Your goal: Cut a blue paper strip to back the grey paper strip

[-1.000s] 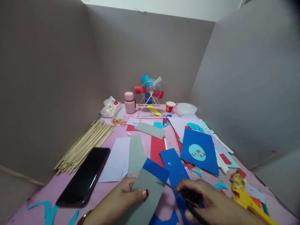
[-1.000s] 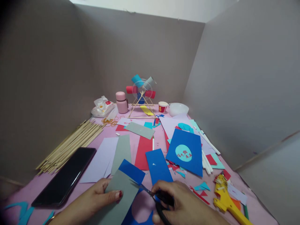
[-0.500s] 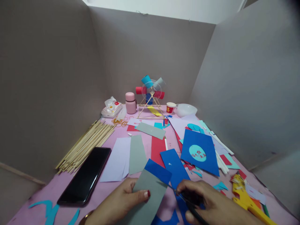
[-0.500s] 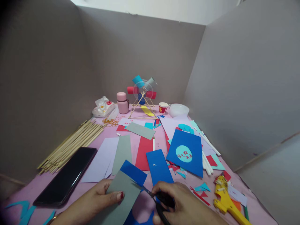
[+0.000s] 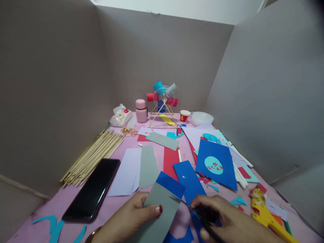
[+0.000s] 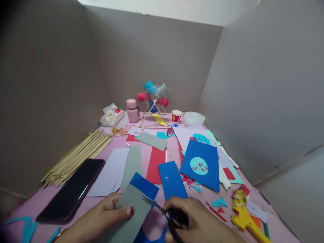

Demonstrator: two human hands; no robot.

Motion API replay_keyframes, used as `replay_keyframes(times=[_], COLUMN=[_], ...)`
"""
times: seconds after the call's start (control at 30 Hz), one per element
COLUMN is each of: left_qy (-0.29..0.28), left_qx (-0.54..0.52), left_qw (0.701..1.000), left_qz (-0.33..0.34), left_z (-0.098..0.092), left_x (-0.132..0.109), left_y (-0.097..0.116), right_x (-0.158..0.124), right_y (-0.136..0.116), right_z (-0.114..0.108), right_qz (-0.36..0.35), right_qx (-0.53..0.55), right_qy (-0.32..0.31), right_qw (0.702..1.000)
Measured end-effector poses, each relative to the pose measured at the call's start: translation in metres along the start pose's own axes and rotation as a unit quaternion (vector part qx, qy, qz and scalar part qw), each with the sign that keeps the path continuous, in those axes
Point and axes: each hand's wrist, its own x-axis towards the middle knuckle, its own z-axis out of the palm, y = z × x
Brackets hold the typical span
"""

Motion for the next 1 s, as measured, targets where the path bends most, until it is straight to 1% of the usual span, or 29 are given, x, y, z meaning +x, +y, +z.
replay_keyframes(times=[0.1, 0.23, 0.37, 0.5, 0.7, 0.8, 1.0], left_qy=[0.009, -0.009, -0.008, -0.011, -0.002, -0.002, -0.001], left_qx=[0.007, 0.005, -0.007, -0.003, 0.005, 0.014, 0.017], left_qw=[1.000, 1.000, 1.000, 1.000, 1.000, 1.000, 1.000], left_qz=[-0.001, 0.010, 0.001, 0.000, -0.004, 0.005, -0.002], left_z=[0.0005, -0.0012, -0.0026, -0.0027, -0.0031, -0.0035, -0.0046], left_x=[0.0001, 0.0013, 0.0021, 0.0019, 0.0011, 0.0019, 0.0025], left_y=[0.0011, -0.0011, -0.0042, -0.0037, -0.0010, -0.0014, -0.0035], right_x=[0.0012, 0.0002, -0.0019, -0.0027, -0.0022, -0.0027, -0.0020], right_y=[0.0012, -0.0011, -0.0042, -0.0053, -0.0001, 0.0026, 0.0009], right_z=[0.0004, -0.0006, -0.0022, -0.0027, -0.0007, -0.0002, -0.0002], right_qz=[-0.003, 0.007, 0.021, 0.018, 0.011, 0.014, 0.026], right_qx=[0.003, 0.009, 0.013, 0.010, 0.014, 0.023, 0.046], right_qy=[0.001, -0.011, -0.011, -0.018, -0.005, -0.007, -0.012], right_qw=[1.000, 1.000, 1.000, 1.000, 1.000, 1.000, 0.999])
